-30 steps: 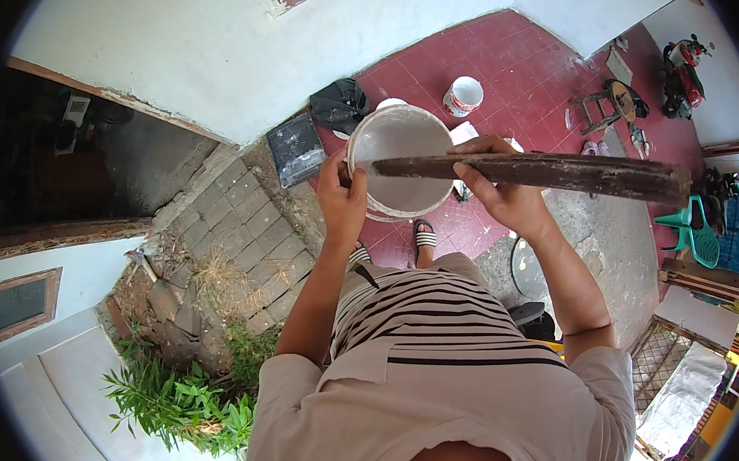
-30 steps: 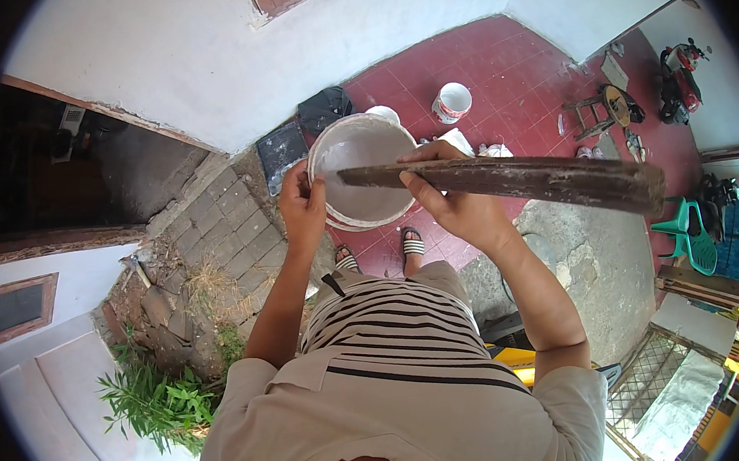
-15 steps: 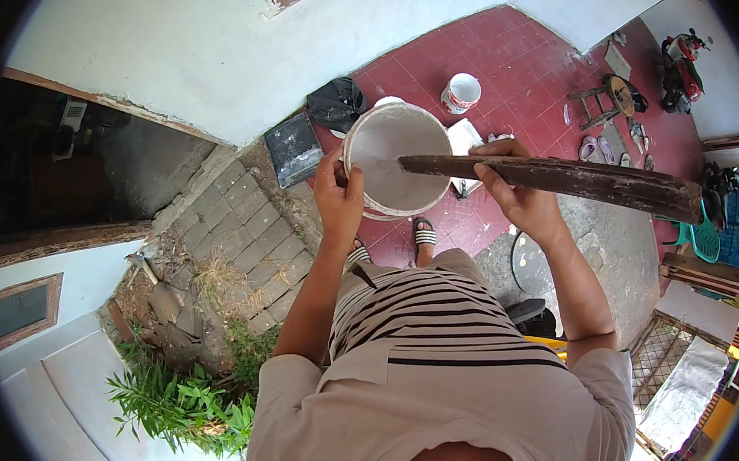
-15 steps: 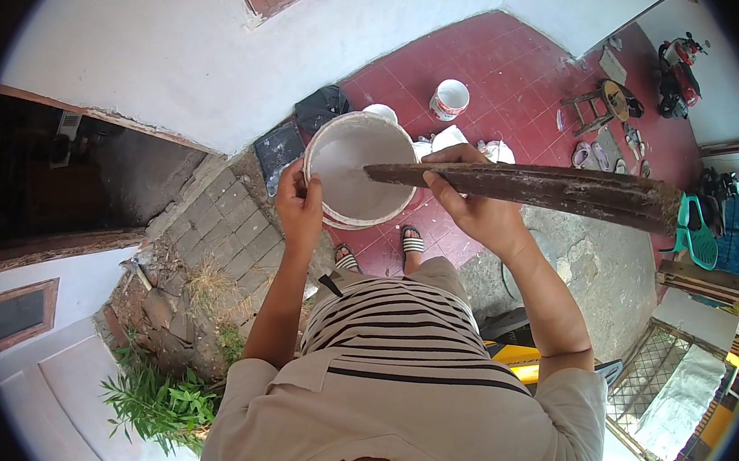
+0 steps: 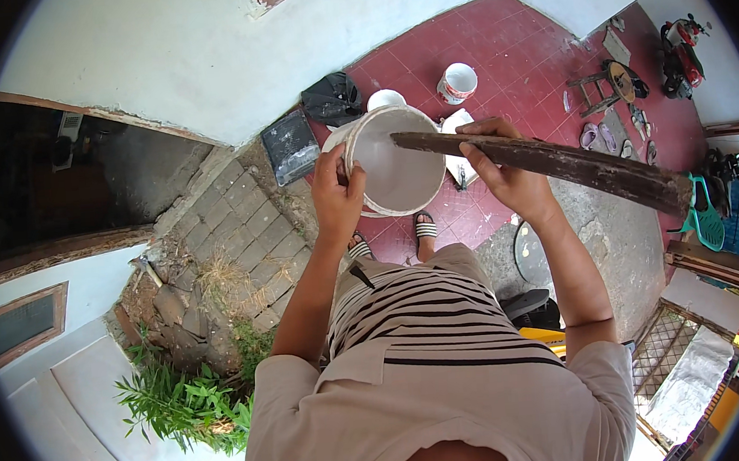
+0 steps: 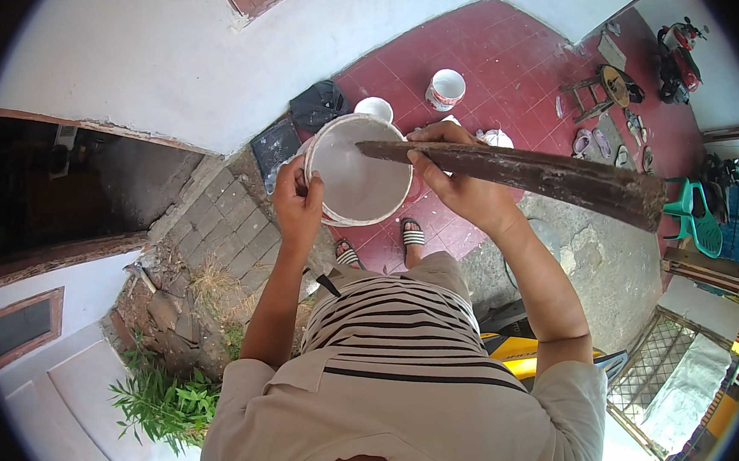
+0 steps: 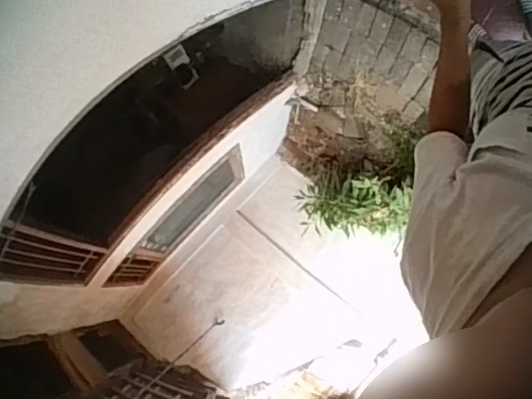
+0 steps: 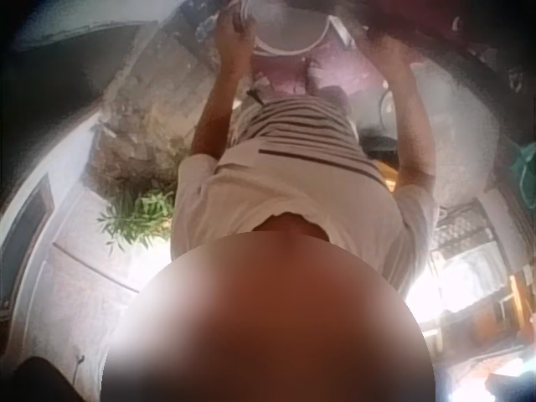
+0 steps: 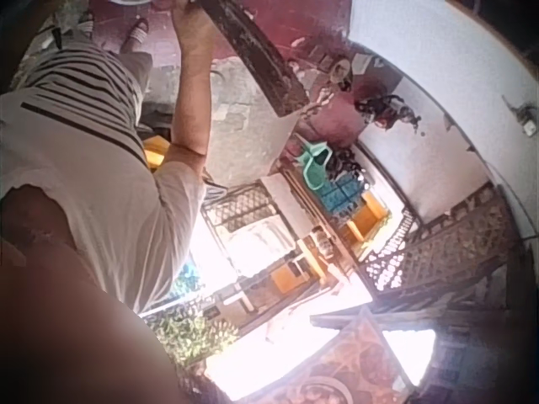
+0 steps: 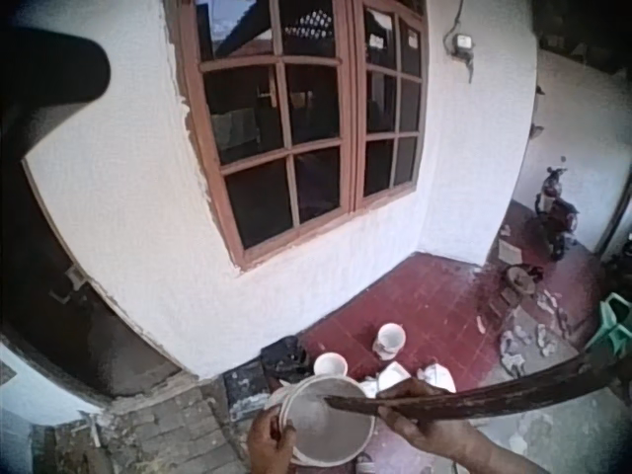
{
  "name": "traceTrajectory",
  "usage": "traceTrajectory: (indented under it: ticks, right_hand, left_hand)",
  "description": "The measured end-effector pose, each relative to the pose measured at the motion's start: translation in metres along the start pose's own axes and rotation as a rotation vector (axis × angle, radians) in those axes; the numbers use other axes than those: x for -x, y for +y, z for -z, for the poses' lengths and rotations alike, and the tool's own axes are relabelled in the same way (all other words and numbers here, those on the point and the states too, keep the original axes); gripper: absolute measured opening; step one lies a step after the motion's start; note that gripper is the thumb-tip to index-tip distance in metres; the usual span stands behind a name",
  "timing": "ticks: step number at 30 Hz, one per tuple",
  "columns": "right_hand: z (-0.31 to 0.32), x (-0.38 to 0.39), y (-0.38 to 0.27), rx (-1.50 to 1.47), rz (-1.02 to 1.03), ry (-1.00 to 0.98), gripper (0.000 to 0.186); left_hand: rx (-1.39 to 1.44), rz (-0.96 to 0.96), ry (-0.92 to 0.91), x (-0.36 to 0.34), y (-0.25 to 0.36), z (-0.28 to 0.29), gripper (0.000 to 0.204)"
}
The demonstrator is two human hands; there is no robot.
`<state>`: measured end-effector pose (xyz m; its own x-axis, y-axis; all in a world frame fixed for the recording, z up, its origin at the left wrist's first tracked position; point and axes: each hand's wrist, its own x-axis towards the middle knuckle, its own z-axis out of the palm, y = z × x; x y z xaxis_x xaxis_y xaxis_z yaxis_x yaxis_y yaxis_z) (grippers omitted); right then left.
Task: The person stirs a white substance in a bucket using a wooden plank and then adds more white liquid from another container.
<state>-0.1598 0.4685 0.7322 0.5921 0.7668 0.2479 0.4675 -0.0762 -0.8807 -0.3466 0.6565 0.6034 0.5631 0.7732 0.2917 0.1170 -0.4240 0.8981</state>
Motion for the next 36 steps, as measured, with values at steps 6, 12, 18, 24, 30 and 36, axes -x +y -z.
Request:
traceTrajectory:
  ticks: [6, 12, 18, 24, 30, 36]
  right_hand:
    - [0.009, 0.027, 0.014, 0.067, -0.158, -0.087, 0.020]
    - [0.007, 0.032, 0.024, -0.094, -0.223, -0.046, 0.019]
    - [0.020, 0.024, 0.022, 0.064, -0.186, 0.016, 0.020]
    - [0.023, 0.031, 0.024, 0.077, -0.149, 0.031, 0.020]
    - [0.050, 0.039, -0.016, -0.029, -0.175, 0.131, 0.016]
    - [0.077, 0.033, -0.056, -0.043, 0.047, 0.261, 0.019]
  left_hand:
    - [-0.076, -0.019, -0.008, -0.001, 0.015, -0.009, 0.039]
    - [-0.043, -0.044, -0.014, 0.001, 0.008, -0.019, 0.038]
    - [0.035, 0.032, -0.015, 0.006, -0.002, -0.027, 0.036]
    - [-0.033, -0.001, -0.001, 0.005, 0.010, -0.032, 0.036]
    - [0.065, 0.030, 0.059, 0.006, 0.007, -0.029, 0.032]
    - [0.161, 0.182, 0.083, 0.012, -0.006, -0.025, 0.031]
